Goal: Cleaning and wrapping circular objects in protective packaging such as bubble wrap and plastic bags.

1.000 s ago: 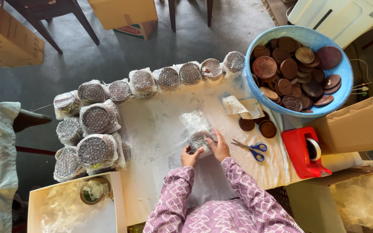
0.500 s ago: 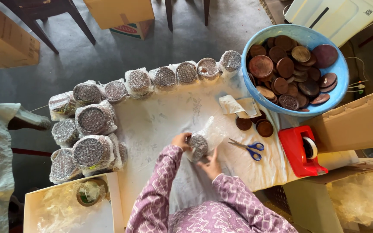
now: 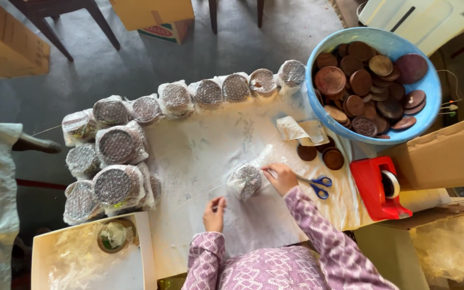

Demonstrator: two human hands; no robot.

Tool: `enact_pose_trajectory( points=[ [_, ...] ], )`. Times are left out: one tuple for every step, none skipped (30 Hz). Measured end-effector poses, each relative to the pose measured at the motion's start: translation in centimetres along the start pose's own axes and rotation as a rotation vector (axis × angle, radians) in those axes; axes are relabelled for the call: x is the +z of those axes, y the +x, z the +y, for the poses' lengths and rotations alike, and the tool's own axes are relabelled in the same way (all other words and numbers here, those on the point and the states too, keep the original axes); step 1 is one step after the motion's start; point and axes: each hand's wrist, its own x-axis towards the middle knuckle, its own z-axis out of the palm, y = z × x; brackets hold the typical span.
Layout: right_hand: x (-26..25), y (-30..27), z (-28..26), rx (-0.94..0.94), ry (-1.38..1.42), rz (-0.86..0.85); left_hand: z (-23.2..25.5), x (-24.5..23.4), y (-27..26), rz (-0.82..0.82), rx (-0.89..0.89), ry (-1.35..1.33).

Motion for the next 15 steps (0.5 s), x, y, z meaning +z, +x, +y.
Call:
enact_pose_trajectory(
  points=[
    [0.3,1.0,-1.2,-0.009,0.003,-0.008,-1.6,1.0,0.4,0.012,-0.002,-0.002],
    [0.6,1.9,-2.5,-0.159,-0.121,0.002,-3.2,1.9,0.7,-0.155,-0.036,-0.136],
    [0.9,2.8,-3.9,-0.313,-0.242,0.014,-4.7,2.7,1.2,-0.320,-0.068,-0.269],
    [2.3,3.9,-3.2,-0.324,-0.236,0.009,-4.5,3.3,1.3,-0.307,-0.065,-0.271],
    [3.7,4.9,-2.4,-0.482,-0.288,0.008,-4.3,3.9,1.4,-0.341,-0.087,-0.316],
    [5.0,5.9,-1.7,-0.640,-0.339,0.008,-4.0,4.5,1.5,-0.375,-0.109,-0.361],
    [5.4,6.5,-1.6,-0.647,-0.337,0.014,-5.1,4.9,2.9,-0.372,-0.101,-0.361],
    [5.8,7.1,-1.4,-0.597,-0.407,-0.073,-6.2,5.4,4.3,-0.354,-0.108,-0.377],
    [5.5,7.7,-0.8,-0.539,-0.487,-0.160,-7.2,6.7,5.6,-0.346,-0.117,-0.400],
    [5.3,7.7,-1.1,-0.540,-0.496,-0.153,-7.2,6.5,7.0,-0.353,-0.110,-0.406],
    [4.8,7.4,-1.1,-0.373,-0.388,-0.221,-7.4,6.6,7.9,-0.317,-0.084,-0.438],
    [4.4,7.1,-1.1,-0.206,-0.279,-0.285,-7.6,6.7,8.9,-0.280,-0.060,-0.470],
    [4.4,6.7,-0.9,-0.203,-0.285,-0.283,-4.4,6.1,9.3,-0.286,-0.060,-0.475],
    [4.3,6.3,-0.6,-0.044,-0.274,-0.218,-1.2,5.4,9.7,-0.229,0.009,-0.324],
    [4.7,5.7,-0.5,0.115,-0.255,-0.155,1.8,4.2,10.1,-0.168,0.075,-0.167]
  ],
)
